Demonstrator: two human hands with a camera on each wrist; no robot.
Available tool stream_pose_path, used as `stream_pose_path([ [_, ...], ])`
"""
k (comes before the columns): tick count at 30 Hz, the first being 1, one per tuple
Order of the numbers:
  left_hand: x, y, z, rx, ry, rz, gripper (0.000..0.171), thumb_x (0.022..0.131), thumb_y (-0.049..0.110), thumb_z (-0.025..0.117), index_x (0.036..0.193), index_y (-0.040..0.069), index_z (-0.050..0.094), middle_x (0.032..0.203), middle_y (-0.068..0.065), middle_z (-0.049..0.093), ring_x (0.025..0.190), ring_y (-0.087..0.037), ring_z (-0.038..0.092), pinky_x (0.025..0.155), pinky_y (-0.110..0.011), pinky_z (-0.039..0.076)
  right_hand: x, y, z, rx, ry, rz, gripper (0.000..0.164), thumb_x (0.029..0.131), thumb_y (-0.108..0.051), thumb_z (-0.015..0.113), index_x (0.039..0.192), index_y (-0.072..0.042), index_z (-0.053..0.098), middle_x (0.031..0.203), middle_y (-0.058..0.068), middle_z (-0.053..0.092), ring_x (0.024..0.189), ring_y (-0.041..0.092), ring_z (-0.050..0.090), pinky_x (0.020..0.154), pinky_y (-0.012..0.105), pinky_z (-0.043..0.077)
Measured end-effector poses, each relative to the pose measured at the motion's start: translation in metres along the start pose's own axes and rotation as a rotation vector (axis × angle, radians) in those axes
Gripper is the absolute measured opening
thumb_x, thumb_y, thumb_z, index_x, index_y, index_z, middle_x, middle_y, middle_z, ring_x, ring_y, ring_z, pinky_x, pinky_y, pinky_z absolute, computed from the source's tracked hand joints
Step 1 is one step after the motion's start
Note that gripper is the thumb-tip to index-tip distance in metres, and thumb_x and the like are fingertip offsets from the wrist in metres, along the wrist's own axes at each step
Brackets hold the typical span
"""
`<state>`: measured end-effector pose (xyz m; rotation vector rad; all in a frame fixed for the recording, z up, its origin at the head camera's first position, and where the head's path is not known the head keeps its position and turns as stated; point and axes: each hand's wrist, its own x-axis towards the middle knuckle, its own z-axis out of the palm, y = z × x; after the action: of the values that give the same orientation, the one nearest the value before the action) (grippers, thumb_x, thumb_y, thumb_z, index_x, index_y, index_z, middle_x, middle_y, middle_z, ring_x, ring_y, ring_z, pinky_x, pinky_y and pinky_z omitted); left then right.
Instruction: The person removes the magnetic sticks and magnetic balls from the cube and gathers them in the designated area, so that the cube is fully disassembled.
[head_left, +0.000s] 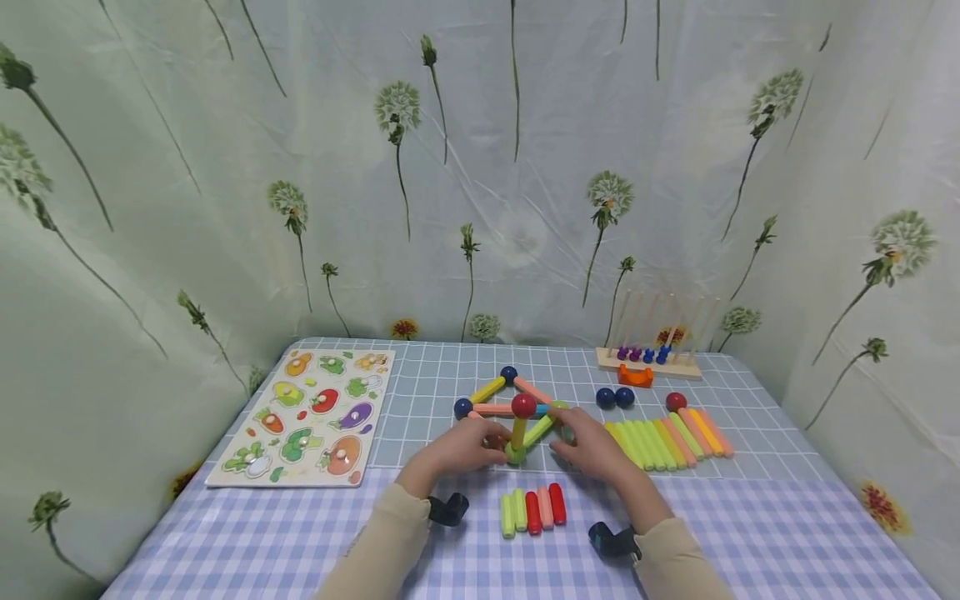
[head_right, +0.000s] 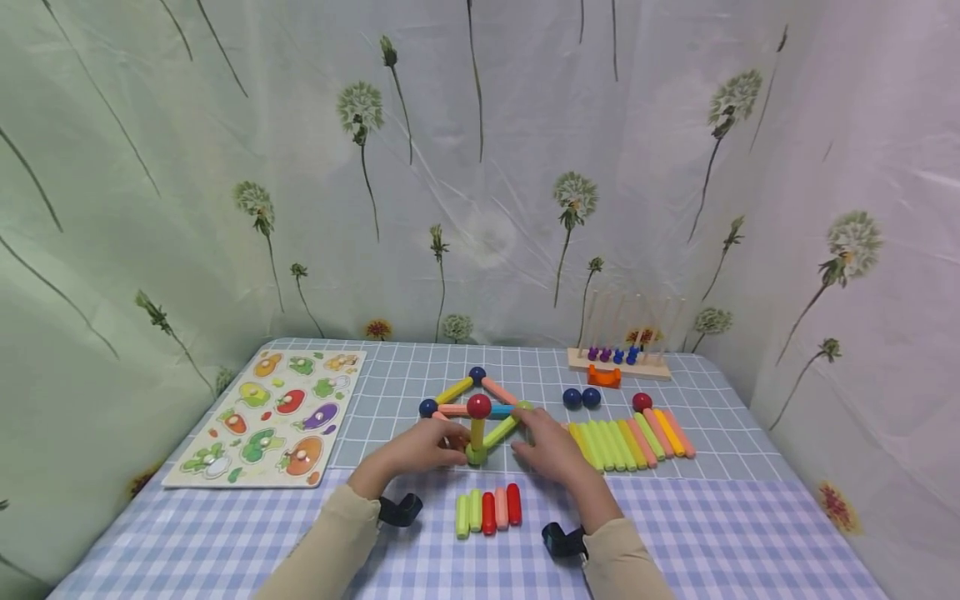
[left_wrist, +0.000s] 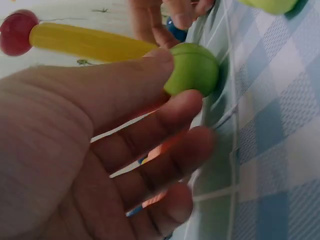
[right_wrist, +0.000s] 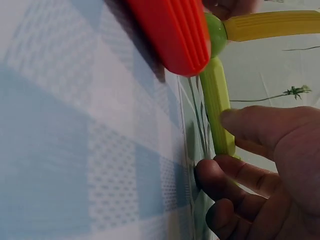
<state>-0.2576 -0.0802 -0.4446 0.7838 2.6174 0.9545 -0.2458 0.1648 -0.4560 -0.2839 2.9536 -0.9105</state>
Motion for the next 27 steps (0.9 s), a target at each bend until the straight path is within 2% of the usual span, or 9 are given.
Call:
stream_pose_path([
  [2, -0.001, 0.0, -0.002, -0.005, 0.064, -0.037, 0.026, 0.092, 0.025, 0.073, 0.116, 0.015, 0.073, 0.095, 0.006, 0.07, 0.08, -0.009, 0.059, 0.074, -0.026, 0.051, 0.0, -0.002, 0.0, 0.002, -0.005, -0.005, 0.055, 0.088, -0.02, 0.076, 0.14, -0.02, 0.057, 0.118, 0.002, 0.062, 0.102, 0.018, 0.059, 0.095, 0.045, 0.055],
  [5, -0.003, -0.003, -0.007, 0.028, 0.236, -0.088, 0.023, 0.092, 0.025, 0.073, 0.112, 0.014, 0.074, 0.097, 0.003, 0.067, 0.084, -0.013, 0.058, 0.074, -0.031, 0.05, 0.0, -0.004, 0.002, 0.021, -0.037, -0.036, 0.05, 0.088, -0.019, 0.076, 0.136, -0.021, 0.06, 0.109, -0.001, 0.063, 0.093, 0.016, 0.057, 0.086, 0.039, 0.056],
  [8, -0.003, -0.005, -0.011, 0.117, 0.404, -0.136, 0.023, 0.09, 0.026, 0.074, 0.111, 0.017, 0.075, 0.11, -0.004, 0.064, 0.102, -0.023, 0.057, 0.086, -0.041, 0.049, -0.001, -0.008, 0.003, 0.056, -0.086, -0.082, 0.045, 0.09, -0.018, 0.074, 0.133, -0.022, 0.062, 0.101, -0.004, 0.064, 0.085, 0.014, 0.056, 0.076, 0.03, 0.053],
  [10, -0.002, -0.008, -0.013, 0.178, 0.453, -0.151, 0.026, 0.089, 0.028, 0.076, 0.112, 0.019, 0.074, 0.126, -0.008, 0.061, 0.118, -0.03, 0.053, 0.098, -0.05, 0.044, -0.002, -0.01, 0.004, 0.069, -0.125, -0.118, 0.043, 0.091, -0.019, 0.072, 0.133, -0.022, 0.062, 0.099, -0.005, 0.063, 0.082, 0.013, 0.056, 0.071, 0.026, 0.05],
  [13, -0.002, -0.014, -0.013, 0.208, 0.405, -0.174, 0.034, 0.087, 0.031, 0.077, 0.118, 0.019, 0.072, 0.141, -0.013, 0.054, 0.13, -0.037, 0.05, 0.107, -0.058, 0.04, -0.003, -0.012, 0.005, 0.078, -0.16, -0.149, 0.044, 0.092, -0.02, 0.071, 0.135, -0.019, 0.061, 0.1, -0.005, 0.063, 0.081, 0.013, 0.056, 0.069, 0.023, 0.05],
  [16, -0.001, -0.02, -0.011, 0.18, 0.325, -0.198, 0.037, 0.088, 0.033, 0.077, 0.121, 0.018, 0.071, 0.145, -0.016, 0.051, 0.13, -0.037, 0.053, 0.108, -0.056, 0.043, -0.003, -0.014, 0.006, 0.07, -0.165, -0.158, 0.047, 0.092, -0.02, 0.071, 0.137, -0.018, 0.059, 0.101, -0.005, 0.063, 0.081, 0.013, 0.056, 0.07, 0.023, 0.05],
  [18, 0.0, -0.022, -0.01, 0.159, 0.31, -0.199, 0.035, 0.088, 0.032, 0.077, 0.119, 0.016, 0.071, 0.142, -0.016, 0.052, 0.126, -0.035, 0.055, 0.106, -0.052, 0.046, -0.002, -0.015, 0.006, 0.062, -0.154, -0.154, 0.049, 0.091, -0.02, 0.072, 0.138, -0.019, 0.059, 0.101, -0.005, 0.063, 0.082, 0.014, 0.056, 0.071, 0.025, 0.051],
  [22, 0.0, -0.025, -0.01, 0.149, 0.336, -0.187, 0.025, 0.088, 0.027, 0.078, 0.11, 0.016, 0.073, 0.125, -0.012, 0.055, 0.109, -0.027, 0.059, 0.098, -0.047, 0.051, -0.003, -0.015, 0.005, 0.036, -0.122, -0.146, 0.049, 0.087, -0.021, 0.077, 0.134, -0.023, 0.061, 0.106, -0.004, 0.063, 0.091, 0.015, 0.057, 0.081, 0.035, 0.053],
  [27, -0.003, -0.022, -0.011, 0.153, 0.319, -0.196, 0.018, 0.087, 0.025, 0.079, 0.102, 0.02, 0.072, 0.108, -0.006, 0.054, 0.09, -0.019, 0.055, 0.085, -0.041, 0.051, -0.004, -0.016, 0.005, 0.001, -0.075, -0.082, 0.041, 0.084, -0.026, 0.081, 0.122, -0.025, 0.065, 0.109, -0.004, 0.063, 0.103, 0.016, 0.059, 0.093, 0.044, 0.054],
])
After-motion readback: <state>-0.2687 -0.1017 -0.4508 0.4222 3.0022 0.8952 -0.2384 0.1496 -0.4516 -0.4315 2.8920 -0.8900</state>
